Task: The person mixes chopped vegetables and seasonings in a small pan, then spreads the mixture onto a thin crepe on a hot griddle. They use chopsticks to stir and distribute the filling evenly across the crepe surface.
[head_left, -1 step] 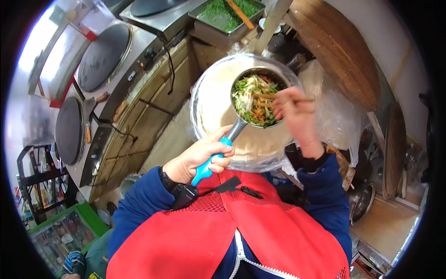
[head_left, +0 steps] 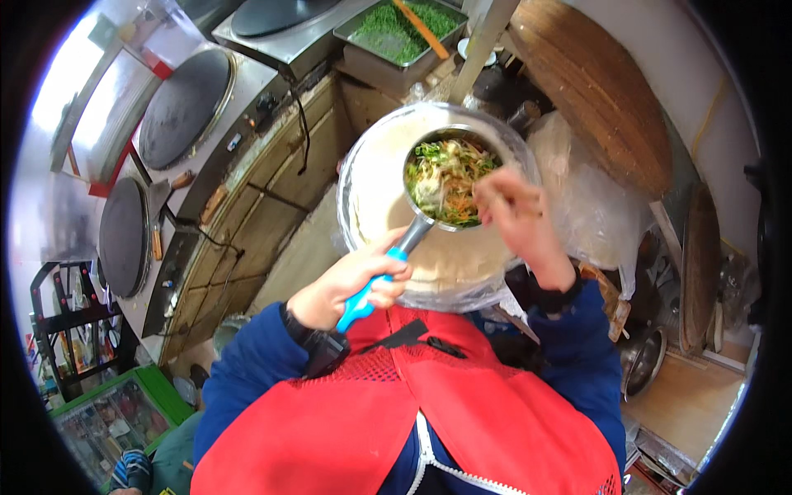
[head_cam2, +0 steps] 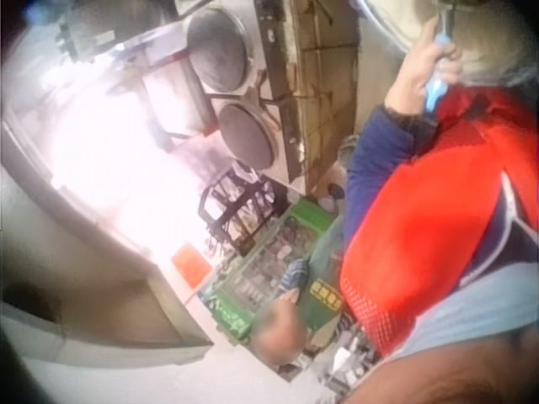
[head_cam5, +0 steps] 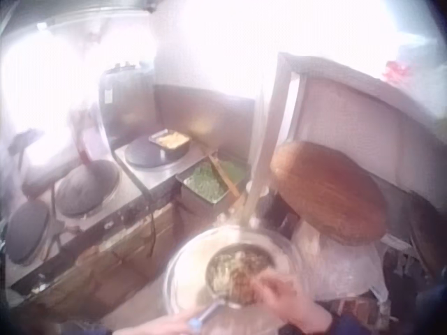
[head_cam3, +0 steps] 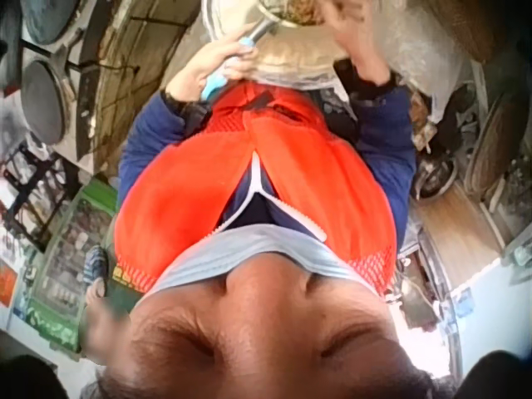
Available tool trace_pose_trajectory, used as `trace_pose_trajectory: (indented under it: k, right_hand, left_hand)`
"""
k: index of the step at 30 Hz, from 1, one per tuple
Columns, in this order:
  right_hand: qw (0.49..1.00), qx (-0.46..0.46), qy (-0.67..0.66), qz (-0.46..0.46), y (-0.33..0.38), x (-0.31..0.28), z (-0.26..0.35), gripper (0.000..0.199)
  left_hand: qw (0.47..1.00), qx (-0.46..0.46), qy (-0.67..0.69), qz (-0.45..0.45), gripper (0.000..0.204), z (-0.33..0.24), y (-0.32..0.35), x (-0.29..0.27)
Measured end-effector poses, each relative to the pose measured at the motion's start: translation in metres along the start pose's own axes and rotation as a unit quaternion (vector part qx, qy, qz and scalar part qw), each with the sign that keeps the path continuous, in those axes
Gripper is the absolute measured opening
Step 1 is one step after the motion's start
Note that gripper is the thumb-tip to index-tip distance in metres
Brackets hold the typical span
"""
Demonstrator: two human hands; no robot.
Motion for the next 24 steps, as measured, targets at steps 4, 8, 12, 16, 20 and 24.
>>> trace_pose_trajectory:
  k: [4,8,12,16,20,24]
  right_hand:
    - [0.991,0.002,0.002,-0.133,-0.003,-0.002,0.003,0.003]
    - [0.972,-0.156,0.169,0.055,-0.012,0.014,0.022,0.003]
    - [0.915,-0.216,0.241,0.241,-0.035,0.023,0.044,0.003]
    - [0.984,-0.110,0.135,0.034,-0.077,-0.011,0.027,0.015]
    - [0.995,0.026,0.089,0.036,-0.043,-0.047,-0.016,0.012]
    - [0.996,0.061,-0.056,-0.020,0.006,-0.046,-0.073,0.018]
  left_hand:
    - [0.996,-0.043,-0.036,-0.066,0.071,0.005,0.002,-0.007]
    - [1.000,-0.014,-0.002,-0.003,0.070,0.002,-0.007,-0.016]
    - [0.998,-0.046,-0.004,-0.051,0.069,0.012,-0.009,-0.020]
    - [0.996,-0.040,-0.027,-0.074,0.068,0.012,-0.009,-0.016]
    - [0.991,-0.015,-0.045,-0.127,0.068,0.004,0.009,-0.017]
    - [0.990,0.002,-0.058,-0.128,0.074,0.010,0.006,-0.024]
Point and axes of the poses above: each hand's wrist, its own y-axis away from the middle knuckle, its own x-axis out of the palm, z = x × y, the point moved 2 cm from there along -y, towards the middle knuckle, and after that the axes turned 12 degrees about z, right-handed, at the moved point
